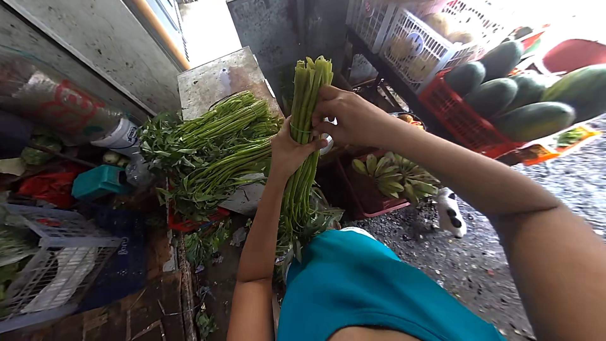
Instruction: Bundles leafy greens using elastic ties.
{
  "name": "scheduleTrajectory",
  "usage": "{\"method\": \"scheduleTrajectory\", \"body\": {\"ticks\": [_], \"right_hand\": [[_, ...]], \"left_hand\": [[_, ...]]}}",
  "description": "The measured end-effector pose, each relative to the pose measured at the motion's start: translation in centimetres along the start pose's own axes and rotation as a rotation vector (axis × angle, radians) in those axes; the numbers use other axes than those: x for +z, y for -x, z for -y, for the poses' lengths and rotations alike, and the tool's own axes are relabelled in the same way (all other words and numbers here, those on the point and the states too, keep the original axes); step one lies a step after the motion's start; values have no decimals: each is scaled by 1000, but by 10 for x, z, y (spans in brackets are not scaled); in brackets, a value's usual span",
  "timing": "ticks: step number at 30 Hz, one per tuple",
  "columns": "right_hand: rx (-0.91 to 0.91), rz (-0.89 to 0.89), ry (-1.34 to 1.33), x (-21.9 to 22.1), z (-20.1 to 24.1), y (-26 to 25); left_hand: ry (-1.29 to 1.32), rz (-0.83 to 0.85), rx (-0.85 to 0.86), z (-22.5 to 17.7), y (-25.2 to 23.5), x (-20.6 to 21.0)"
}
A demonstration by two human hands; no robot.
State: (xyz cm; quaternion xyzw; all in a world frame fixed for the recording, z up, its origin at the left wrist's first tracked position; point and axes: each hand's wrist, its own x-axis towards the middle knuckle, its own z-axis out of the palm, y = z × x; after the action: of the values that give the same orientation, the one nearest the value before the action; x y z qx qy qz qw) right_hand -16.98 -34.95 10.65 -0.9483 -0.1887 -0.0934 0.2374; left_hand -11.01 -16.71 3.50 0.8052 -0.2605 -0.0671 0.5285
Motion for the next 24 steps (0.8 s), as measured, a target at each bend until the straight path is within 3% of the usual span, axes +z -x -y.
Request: {"method": "scheduleTrajectory", "body": {"ticks": [7, 12, 15, 19, 24], "right_hand": [[-123, -191, 189, 21, -5, 5], [-63, -295, -34, 26, -9, 5], [-57, -243, -99, 19, -16, 1], [-174, -368, -21, 32, -23, 5], [-367, -651, 311, 64, -28, 22]], "left_hand": [[-12, -52, -63, -5, -4, 3], [-54, -87, -57, -10, -7, 1], [79, 33, -10, 4, -7, 0], [288, 166, 53, 17, -4, -4], [110, 23, 249, 22, 6, -6]]}}
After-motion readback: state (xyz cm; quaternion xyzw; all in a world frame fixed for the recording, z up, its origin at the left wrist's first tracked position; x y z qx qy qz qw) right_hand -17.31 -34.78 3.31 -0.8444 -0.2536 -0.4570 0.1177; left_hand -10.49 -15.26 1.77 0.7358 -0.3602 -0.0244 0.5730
